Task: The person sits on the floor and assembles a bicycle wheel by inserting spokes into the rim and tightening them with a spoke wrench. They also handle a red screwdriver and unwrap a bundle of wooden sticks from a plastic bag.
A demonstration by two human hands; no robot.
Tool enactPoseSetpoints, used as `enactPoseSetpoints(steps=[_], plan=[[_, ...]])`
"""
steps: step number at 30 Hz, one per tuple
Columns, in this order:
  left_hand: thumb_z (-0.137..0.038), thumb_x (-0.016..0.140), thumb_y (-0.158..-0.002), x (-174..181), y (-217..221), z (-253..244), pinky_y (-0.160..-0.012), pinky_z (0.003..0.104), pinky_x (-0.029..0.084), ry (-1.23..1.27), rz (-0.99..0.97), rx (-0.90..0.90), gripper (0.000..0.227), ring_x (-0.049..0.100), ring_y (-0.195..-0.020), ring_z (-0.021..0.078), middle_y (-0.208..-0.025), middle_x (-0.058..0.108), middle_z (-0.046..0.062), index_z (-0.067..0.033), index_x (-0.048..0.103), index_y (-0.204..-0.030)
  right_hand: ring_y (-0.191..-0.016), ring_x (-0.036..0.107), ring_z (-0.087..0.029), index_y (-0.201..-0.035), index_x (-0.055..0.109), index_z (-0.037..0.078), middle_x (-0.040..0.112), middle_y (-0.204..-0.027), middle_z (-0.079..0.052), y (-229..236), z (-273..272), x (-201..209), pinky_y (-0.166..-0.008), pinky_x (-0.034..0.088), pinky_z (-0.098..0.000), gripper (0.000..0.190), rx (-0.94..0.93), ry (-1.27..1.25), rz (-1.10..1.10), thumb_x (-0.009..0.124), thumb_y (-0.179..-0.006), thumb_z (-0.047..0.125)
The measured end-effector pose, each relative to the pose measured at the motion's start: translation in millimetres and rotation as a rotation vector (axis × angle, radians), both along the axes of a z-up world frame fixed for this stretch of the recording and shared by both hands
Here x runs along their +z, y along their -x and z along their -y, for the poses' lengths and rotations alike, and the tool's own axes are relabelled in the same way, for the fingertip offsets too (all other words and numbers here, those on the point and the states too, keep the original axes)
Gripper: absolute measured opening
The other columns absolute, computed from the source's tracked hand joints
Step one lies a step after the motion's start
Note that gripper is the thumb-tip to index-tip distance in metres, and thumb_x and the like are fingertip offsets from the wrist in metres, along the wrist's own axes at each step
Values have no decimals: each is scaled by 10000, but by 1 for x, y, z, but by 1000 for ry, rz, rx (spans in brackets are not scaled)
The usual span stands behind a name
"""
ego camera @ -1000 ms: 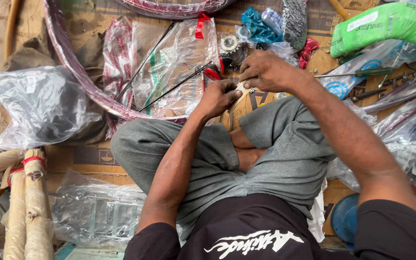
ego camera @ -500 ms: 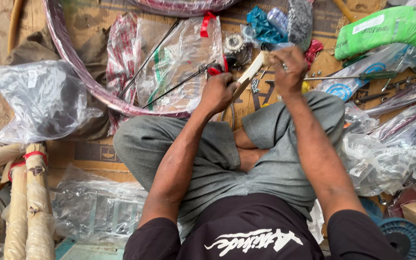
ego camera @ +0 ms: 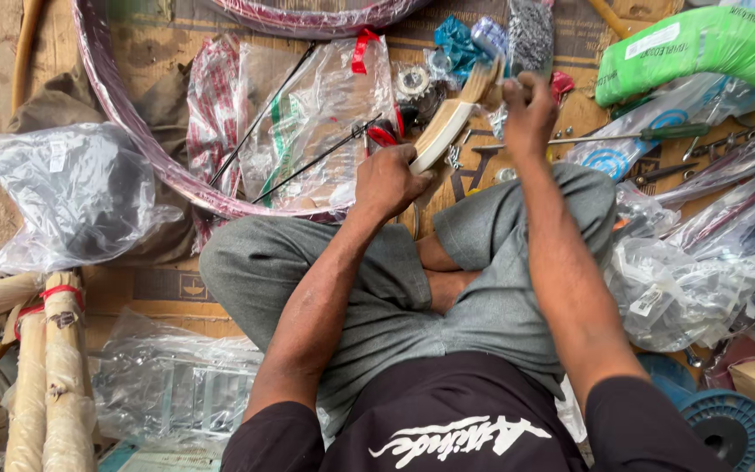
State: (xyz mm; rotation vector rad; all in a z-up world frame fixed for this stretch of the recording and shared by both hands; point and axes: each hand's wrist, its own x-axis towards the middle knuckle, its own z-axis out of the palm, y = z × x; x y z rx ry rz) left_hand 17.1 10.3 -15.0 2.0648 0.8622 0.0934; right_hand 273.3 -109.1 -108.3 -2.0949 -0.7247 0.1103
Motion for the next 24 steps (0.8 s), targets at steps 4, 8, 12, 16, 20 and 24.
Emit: enactPoseSetpoints(steps=[4, 8, 12, 16, 20, 24], plan=[[-467, 811, -758, -9, -6, -2, -776, 504, 529, -54, -79, -9, 406, 706, -867, 380, -874, 734, 191, -87, 750, -887, -1258, 618, -288, -1612, 363, 115, 536, -1452, -83, 78, 12, 25, -896, 538, -456, 911, 210, -233, -609, 561, -956, 715], [-370, 790, -748, -12, -1, -10, -760, 513, 523, -37, 46, -61, 330, 697, -864, 395, -879, 728, 197, -85, 744, -907, -1164, 654, -338, -1580, 374, 85, 645, -1276, -201, 106, -12, 57, -963, 572, -513, 987, 418, -278, -1293, 673, -887, 721], [-251, 739, -739, -13, 9, -18, -791, 522, 506, -15, 77, -145, 284, 668, -927, 401, -933, 716, 183, -77, 721, -962, -1090, 697, -287, -1519, 402, 99, 701, -1202, -148, 81, -19, 78, -904, 614, -512, 924, 368, -436, -1152, 700, -865, 679], [-230, 757, -757, -19, 15, -13, -840, 512, 502, -161, 106, -144, 234, 642, -995, 392, -983, 666, 171, -78, 745, -934, -1091, 727, -244, -1497, 462, 80, 743, -1164, -112, 33, -8, 50, -893, 648, -462, 735, 249, -515, -966, 758, -952, 475], [-240, 770, -717, -31, 5, -18, -822, 499, 502, -81, 62, -166, 302, 639, -949, 392, -1018, 657, 169, -82, 757, -975, -1014, 737, -210, -1394, 663, 116, 767, -1180, -59, 21, 4, -14, -848, 632, -347, 439, 95, 228, -336, 771, -981, 220], [-181, 718, -715, -45, 8, -20, -830, 503, 517, -4, 0, -236, 337, 670, -937, 402, -945, 697, 183, -85, 744, -1037, -986, 741, -252, -1437, 492, 106, 600, -1360, -142, 24, -7, -11, -850, 624, -327, 668, 195, 263, -49, 781, -838, 43]])
